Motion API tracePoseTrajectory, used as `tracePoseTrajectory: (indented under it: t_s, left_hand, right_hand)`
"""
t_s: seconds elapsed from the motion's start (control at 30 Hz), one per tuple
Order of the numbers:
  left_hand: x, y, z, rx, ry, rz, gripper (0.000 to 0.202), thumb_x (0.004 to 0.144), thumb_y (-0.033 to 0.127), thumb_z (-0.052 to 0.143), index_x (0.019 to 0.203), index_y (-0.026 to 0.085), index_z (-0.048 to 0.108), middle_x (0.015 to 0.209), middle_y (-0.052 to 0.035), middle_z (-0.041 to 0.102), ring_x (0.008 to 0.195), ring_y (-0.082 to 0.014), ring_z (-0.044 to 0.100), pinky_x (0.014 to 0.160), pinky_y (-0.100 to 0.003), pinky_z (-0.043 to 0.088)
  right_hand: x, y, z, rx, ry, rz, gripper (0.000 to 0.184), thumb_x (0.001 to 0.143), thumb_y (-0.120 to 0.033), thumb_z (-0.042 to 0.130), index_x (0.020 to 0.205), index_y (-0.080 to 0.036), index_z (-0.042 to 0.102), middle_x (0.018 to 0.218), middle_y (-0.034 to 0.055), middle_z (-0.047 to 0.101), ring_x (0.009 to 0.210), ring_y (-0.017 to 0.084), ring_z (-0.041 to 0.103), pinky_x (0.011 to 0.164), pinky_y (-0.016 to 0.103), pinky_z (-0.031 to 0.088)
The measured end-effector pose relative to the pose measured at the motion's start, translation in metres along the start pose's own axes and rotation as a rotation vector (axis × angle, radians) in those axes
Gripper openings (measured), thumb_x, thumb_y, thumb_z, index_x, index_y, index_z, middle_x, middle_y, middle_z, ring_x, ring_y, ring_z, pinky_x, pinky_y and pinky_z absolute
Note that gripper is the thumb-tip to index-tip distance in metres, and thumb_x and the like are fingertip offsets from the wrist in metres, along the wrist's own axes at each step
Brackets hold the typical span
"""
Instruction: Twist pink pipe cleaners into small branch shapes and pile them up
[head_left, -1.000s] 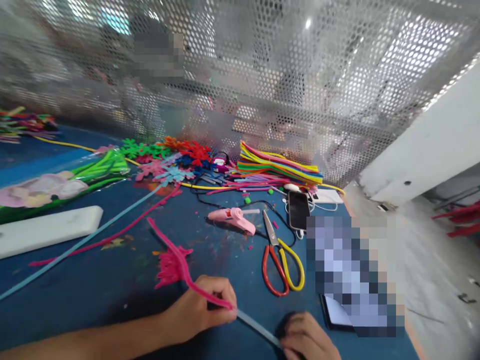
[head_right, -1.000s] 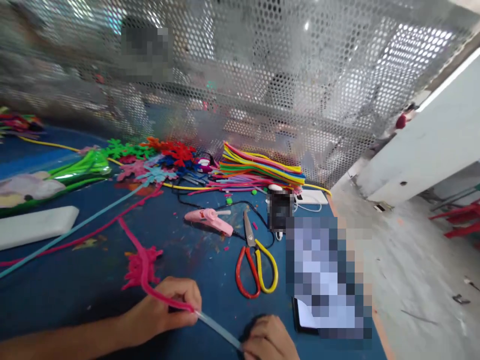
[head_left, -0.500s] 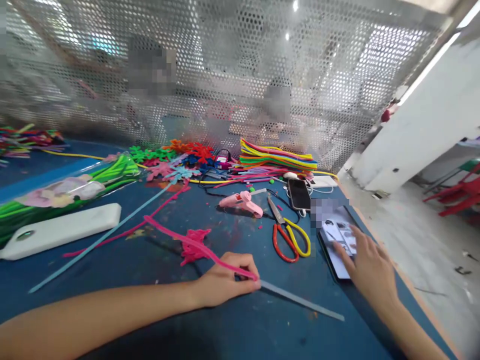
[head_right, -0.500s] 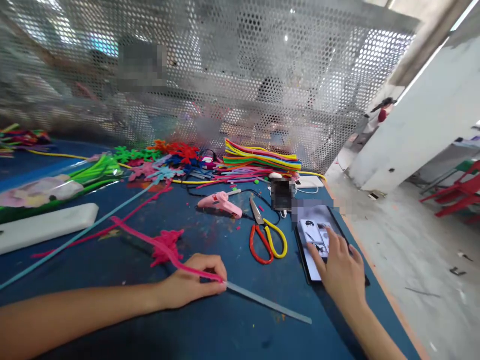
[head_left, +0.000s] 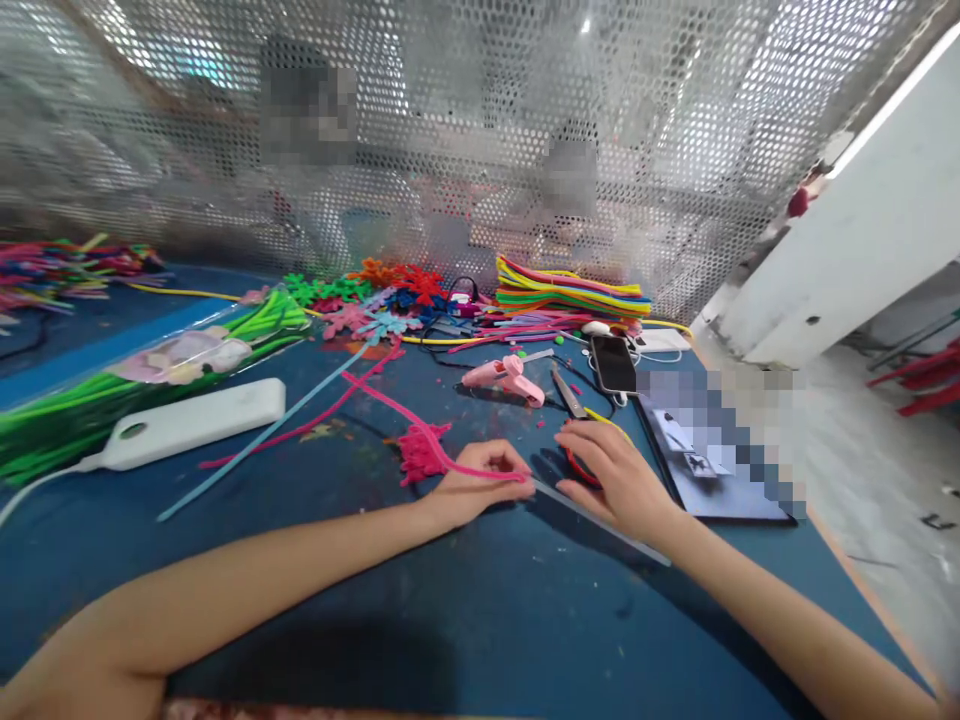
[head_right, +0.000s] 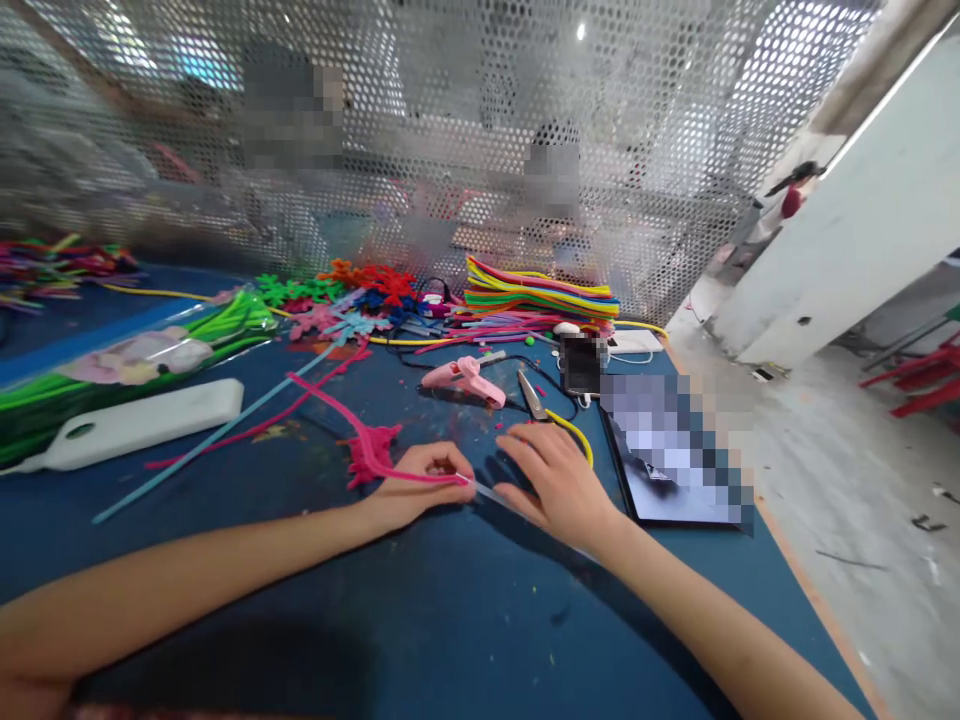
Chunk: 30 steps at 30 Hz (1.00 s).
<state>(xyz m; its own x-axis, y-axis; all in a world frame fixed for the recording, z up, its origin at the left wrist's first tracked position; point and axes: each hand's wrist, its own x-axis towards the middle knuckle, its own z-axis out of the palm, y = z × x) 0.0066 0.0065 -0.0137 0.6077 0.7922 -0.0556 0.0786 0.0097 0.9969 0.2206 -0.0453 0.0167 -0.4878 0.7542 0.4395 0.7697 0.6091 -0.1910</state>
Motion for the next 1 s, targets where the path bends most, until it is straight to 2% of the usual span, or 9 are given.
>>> tracePoseTrajectory:
  t_s: [0.2,0.37,0.63,0.77,0.9,1.0]
  left_hand:
    - [-0.001,-0.008,0.004,-0.079,-0.049,0.033,0.032,0.053,0.028,0.080,0.069,0.011,0.059,0.067,-0.0002,0.060,0.061,-0.0096,0.056,0.060,-0.022,0.044]
    - [-0.002,-0.008,0.004,-0.115,-0.078,0.091,0.030,0.052,0.026,0.081,0.064,0.010,0.059,0.069,-0.0012,0.061,0.064,-0.0103,0.056,0.061,-0.022,0.043]
    - [-0.001,-0.011,0.005,-0.092,-0.115,0.159,0.025,0.061,0.026,0.076,0.065,0.011,0.056,0.073,-0.0012,0.059,0.068,-0.0110,0.056,0.065,-0.023,0.043]
    - [0.000,-0.014,0.005,-0.075,-0.127,0.216,0.022,0.067,0.024,0.072,0.065,0.011,0.053,0.076,-0.0014,0.057,0.071,-0.0110,0.055,0.067,-0.024,0.044]
    - [0.001,-0.015,0.005,-0.056,-0.125,0.254,0.021,0.068,0.023,0.071,0.064,0.011,0.053,0.077,-0.0018,0.056,0.071,-0.0106,0.055,0.067,-0.024,0.043]
    - [0.001,-0.010,0.005,-0.054,-0.118,0.217,0.024,0.066,0.023,0.072,0.063,0.012,0.051,0.074,-0.0008,0.056,0.066,-0.0093,0.054,0.062,-0.022,0.042]
  right_hand:
    - [-0.013,-0.023,0.012,0.010,-0.029,-0.124,0.029,0.085,-0.024,0.050,0.113,-0.018,0.051,0.107,0.0105,0.058,0.103,0.023,0.051,0.089,0.042,0.042]
    - [-0.012,-0.029,0.020,0.015,-0.053,-0.076,0.025,0.086,-0.023,0.048,0.110,-0.017,0.052,0.103,0.0099,0.060,0.099,0.022,0.053,0.086,0.040,0.043]
    - [-0.019,-0.030,0.035,0.055,-0.013,-0.045,0.031,0.083,-0.021,0.051,0.114,-0.016,0.049,0.105,0.0115,0.061,0.095,0.022,0.054,0.082,0.039,0.045]
    - [-0.019,-0.032,0.039,0.072,-0.048,-0.024,0.037,0.083,-0.021,0.051,0.119,-0.016,0.045,0.106,0.0114,0.061,0.093,0.022,0.055,0.080,0.037,0.045]
    - [-0.017,-0.031,0.034,-0.083,-0.040,0.031,0.040,0.084,-0.032,0.050,0.121,-0.017,0.045,0.109,0.0119,0.060,0.100,0.025,0.053,0.090,0.043,0.039]
    - [-0.023,-0.020,0.022,-0.321,0.019,0.239,0.054,0.082,-0.049,0.050,0.125,-0.016,0.045,0.118,0.0156,0.054,0.113,0.032,0.045,0.097,0.051,0.029]
